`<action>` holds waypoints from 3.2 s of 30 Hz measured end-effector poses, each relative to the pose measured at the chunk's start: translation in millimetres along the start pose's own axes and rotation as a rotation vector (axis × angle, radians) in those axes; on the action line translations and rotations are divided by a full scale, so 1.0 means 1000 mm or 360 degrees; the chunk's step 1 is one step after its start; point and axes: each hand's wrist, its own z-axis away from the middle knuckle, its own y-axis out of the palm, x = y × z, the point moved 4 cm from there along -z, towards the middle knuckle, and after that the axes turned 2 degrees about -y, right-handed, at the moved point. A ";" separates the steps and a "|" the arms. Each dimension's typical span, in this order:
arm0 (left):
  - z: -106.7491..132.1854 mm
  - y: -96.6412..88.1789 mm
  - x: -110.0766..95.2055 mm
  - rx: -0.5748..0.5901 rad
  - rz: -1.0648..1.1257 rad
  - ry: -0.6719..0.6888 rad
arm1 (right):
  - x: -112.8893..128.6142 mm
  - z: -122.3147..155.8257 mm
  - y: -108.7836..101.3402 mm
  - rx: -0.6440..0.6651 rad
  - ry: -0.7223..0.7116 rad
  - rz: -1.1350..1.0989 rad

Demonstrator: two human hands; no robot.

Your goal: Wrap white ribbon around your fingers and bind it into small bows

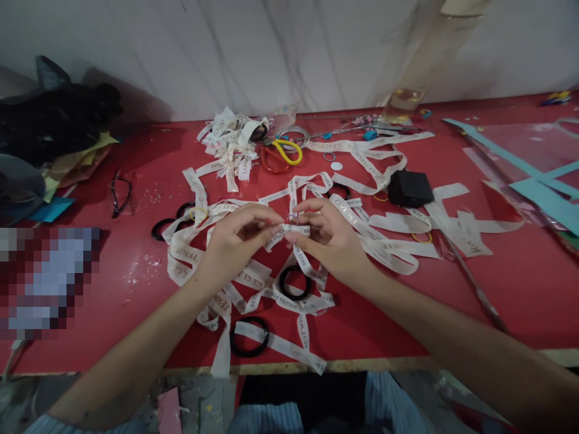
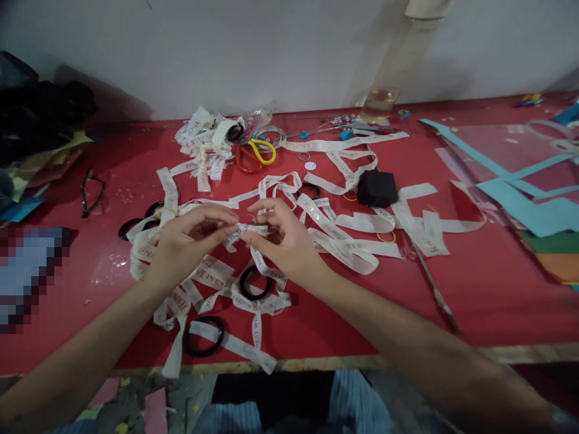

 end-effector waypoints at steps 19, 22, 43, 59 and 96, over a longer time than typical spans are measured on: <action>0.001 0.003 -0.005 0.0192 -0.0187 -0.0074 | 0.004 0.001 0.001 -0.0118 0.0013 -0.0065; 0.001 0.003 -0.005 0.0233 -0.0066 -0.0086 | 0.005 0.000 0.002 -0.0114 0.0035 -0.0137; -0.004 -0.007 -0.006 0.0356 0.0066 0.0169 | -0.006 -0.006 0.001 0.0079 0.0131 -0.0681; -0.005 -0.007 -0.005 0.0361 -0.0155 -0.0088 | -0.001 -0.004 0.004 0.0141 0.0171 -0.0414; -0.003 -0.005 -0.003 0.0109 -0.0305 -0.0114 | -0.004 -0.004 -0.004 -0.0110 0.0032 0.0054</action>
